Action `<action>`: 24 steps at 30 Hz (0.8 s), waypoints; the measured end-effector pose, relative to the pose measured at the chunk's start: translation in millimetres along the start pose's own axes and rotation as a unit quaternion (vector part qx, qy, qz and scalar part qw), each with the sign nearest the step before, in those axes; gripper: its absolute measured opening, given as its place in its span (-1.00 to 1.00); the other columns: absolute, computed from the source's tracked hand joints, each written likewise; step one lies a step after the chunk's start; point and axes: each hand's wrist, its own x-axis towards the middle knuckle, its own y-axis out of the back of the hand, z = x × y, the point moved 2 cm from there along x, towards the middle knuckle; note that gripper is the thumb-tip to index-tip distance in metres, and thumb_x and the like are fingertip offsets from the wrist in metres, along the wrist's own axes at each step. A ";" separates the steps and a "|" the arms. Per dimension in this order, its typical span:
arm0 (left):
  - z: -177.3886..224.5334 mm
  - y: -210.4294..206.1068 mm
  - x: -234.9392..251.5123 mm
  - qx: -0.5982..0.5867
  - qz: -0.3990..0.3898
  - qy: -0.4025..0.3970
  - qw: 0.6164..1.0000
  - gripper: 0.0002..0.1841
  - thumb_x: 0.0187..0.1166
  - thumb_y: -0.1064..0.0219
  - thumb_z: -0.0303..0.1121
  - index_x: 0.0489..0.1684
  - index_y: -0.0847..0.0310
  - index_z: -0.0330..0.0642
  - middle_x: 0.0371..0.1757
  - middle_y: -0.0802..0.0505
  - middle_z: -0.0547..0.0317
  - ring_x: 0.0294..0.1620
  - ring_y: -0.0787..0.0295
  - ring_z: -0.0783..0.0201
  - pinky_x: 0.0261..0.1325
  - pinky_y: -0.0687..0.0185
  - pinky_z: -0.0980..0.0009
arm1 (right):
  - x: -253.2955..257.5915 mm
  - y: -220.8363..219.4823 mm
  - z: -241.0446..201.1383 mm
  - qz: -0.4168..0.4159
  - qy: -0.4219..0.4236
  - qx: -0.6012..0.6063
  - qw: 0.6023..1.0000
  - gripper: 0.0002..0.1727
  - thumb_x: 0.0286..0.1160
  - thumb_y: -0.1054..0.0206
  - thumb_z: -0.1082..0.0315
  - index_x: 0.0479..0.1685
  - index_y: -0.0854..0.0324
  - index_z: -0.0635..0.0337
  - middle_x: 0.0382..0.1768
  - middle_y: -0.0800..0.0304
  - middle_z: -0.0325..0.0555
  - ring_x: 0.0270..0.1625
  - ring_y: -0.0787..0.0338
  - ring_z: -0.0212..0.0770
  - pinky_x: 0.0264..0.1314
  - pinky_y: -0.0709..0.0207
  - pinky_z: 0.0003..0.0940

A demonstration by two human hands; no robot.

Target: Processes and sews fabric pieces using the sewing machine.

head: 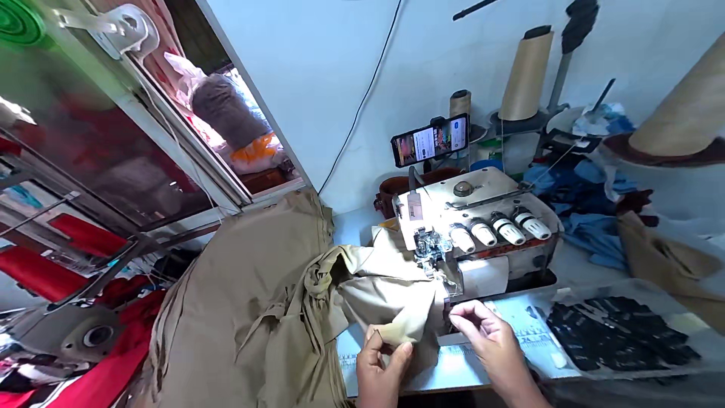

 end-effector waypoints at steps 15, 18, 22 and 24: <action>20.8 -9.3 -0.8 0.105 0.037 -0.204 0.973 -0.78 0.64 -0.28 -0.44 -0.35 -0.80 -0.36 -0.14 -0.76 0.17 0.02 -0.68 0.50 0.13 -0.62 0.64 | -9.5 -21.2 24.7 0.081 0.065 -0.170 0.980 -0.75 0.29 -0.48 0.17 -0.39 -0.77 0.20 -0.43 -0.78 -0.19 -0.39 -0.72 -0.42 -0.29 -0.59 -0.49; 21.4 -9.8 2.0 0.099 0.040 -0.208 0.972 -0.78 0.64 -0.27 -0.45 -0.32 -0.81 -0.37 -0.17 -0.76 0.19 -0.01 -0.68 0.51 0.13 -0.62 0.64 | -11.0 -27.6 27.3 0.099 0.119 -0.168 0.974 -0.82 0.28 -0.41 0.30 -0.52 -0.79 0.21 -0.46 -0.77 -0.20 -0.33 -0.73 -0.46 -0.21 -0.59 -0.57; 22.8 -7.6 3.0 0.101 0.049 -0.210 0.971 -0.78 0.64 -0.26 -0.46 -0.32 -0.80 -0.38 -0.19 -0.75 0.19 -0.03 -0.68 0.52 0.12 -0.62 0.64 | -16.1 -24.7 20.7 0.109 0.132 -0.113 0.979 -0.85 0.33 -0.38 0.38 -0.46 -0.76 0.27 -0.38 -0.78 -0.17 -0.27 -0.75 -0.52 -0.13 -0.62 -0.69; 21.9 -7.6 3.3 0.102 0.051 -0.207 0.972 -0.79 0.63 -0.27 -0.48 -0.32 -0.81 -0.39 -0.20 -0.76 0.19 -0.05 -0.68 0.53 0.11 -0.63 0.65 | -14.6 -25.1 19.2 0.101 0.088 -0.107 0.985 -0.80 0.33 -0.45 0.32 -0.24 -0.71 0.30 -0.29 -0.79 -0.12 -0.22 -0.78 -0.42 -0.10 -0.68 -0.55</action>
